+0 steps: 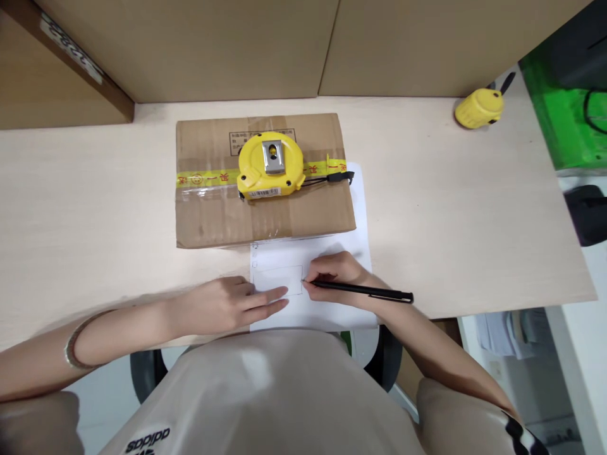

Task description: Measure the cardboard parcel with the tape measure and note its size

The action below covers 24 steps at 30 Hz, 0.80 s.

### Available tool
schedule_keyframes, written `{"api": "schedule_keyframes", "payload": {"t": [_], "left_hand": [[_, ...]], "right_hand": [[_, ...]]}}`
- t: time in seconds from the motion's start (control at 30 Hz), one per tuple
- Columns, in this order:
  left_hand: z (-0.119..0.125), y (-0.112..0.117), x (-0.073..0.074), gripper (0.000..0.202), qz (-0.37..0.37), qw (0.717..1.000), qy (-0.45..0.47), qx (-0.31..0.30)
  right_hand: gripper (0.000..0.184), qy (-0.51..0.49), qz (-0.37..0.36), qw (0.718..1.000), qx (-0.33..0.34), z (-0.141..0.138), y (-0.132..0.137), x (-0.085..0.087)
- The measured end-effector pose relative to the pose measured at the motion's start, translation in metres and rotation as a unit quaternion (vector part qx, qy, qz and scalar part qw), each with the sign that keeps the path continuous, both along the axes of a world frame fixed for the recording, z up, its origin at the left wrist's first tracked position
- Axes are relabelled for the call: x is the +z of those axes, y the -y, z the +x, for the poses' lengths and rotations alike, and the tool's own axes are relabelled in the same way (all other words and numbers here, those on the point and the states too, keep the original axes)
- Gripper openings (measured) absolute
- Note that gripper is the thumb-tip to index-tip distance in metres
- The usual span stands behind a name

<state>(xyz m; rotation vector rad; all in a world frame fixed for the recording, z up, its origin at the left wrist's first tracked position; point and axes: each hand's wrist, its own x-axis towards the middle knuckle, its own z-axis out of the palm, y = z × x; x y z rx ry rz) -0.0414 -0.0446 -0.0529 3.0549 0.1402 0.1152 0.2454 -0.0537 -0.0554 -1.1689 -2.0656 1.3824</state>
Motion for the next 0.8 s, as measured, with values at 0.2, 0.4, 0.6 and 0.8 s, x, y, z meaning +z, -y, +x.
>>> {"api": "schedule_keyframes", "payload": {"t": [0.2,0.4,0.6,0.8], "left_hand": [[-0.001,0.0,0.001,0.045,-0.006,1.0,0.01,0.003],[-0.001,0.0,0.0,0.046,-0.013,1.0,0.012,0.005],[0.0,-0.001,0.001,0.047,-0.009,1.0,0.006,0.0],[-0.001,-0.001,0.0,0.046,-0.011,1.0,0.007,0.003]], "right_hand": [[0.022,-0.008,0.0,1.0,0.003,0.001,0.001,0.0],[0.022,-0.003,-0.002,1.0,0.008,0.001,0.0,-0.001],[0.019,0.01,0.035,0.999,-0.001,0.0,0.002,-0.008],[0.017,0.008,0.046,0.999,0.003,0.0,0.003,-0.009]]}}
